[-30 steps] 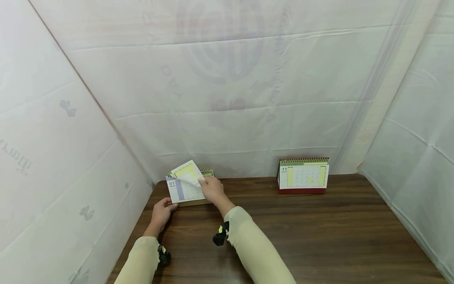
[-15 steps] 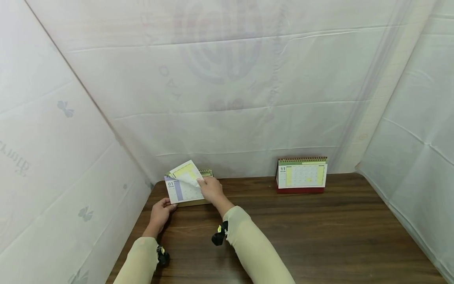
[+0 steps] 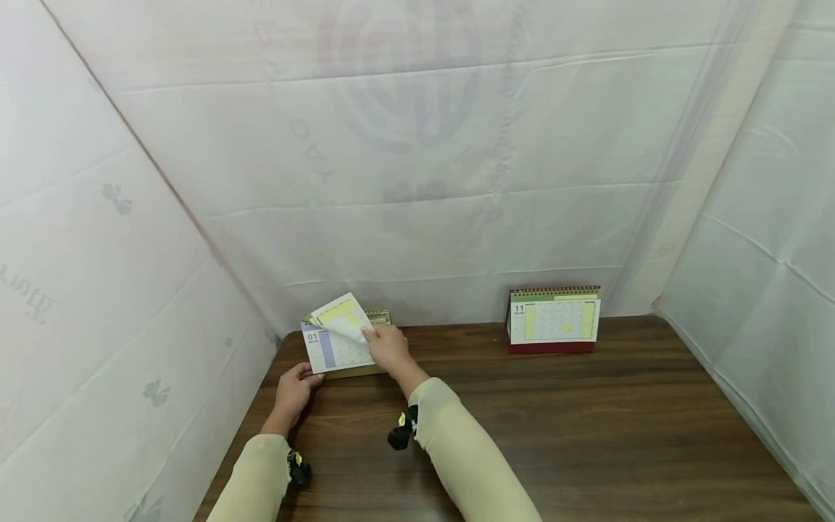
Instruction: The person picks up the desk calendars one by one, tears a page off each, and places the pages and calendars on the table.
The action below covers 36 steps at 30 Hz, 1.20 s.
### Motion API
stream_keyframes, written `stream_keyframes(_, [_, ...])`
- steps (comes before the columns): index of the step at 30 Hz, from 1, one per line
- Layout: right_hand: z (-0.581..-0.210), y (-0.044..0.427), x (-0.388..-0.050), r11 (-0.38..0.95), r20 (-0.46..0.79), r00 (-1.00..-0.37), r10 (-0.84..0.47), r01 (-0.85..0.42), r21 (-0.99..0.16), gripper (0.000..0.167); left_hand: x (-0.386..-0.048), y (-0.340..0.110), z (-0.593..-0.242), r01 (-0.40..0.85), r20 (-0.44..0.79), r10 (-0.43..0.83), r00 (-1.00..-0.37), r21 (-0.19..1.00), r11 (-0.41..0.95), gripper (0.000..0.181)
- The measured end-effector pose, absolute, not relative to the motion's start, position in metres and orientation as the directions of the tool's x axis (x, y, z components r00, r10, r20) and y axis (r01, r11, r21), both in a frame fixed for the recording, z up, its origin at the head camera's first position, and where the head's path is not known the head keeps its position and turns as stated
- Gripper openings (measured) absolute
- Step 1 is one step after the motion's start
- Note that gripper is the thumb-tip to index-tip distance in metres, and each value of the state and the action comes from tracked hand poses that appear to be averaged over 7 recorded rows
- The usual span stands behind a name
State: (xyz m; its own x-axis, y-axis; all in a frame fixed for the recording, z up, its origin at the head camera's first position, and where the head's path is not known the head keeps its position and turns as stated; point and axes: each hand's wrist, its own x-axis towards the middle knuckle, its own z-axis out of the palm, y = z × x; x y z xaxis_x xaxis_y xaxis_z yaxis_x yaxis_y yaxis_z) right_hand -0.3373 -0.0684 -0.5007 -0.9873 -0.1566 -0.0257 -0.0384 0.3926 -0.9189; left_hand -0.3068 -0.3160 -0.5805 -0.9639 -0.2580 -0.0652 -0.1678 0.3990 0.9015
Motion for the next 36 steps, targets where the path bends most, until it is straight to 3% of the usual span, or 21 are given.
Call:
stream_keyframes(30, [-0.5016, -0.0723, -0.3373, 0.358, -0.052, -0.994, -0.095, 0.014, -0.934, 0.04, -0.3069, -0.3127, -0.5814, -0.146, -0.04, -0.264, -0.964, 0.907, 0.394, 0.023])
stream_keyframes(36, [-0.4997, -0.0727, -0.3366, 0.401, -0.012, -0.994, -0.105, -0.031, -0.916, 0.039, -0.3052, -0.314, -0.5809, -0.143, -0.036, -0.266, -0.963, 0.907, 0.396, 0.023])
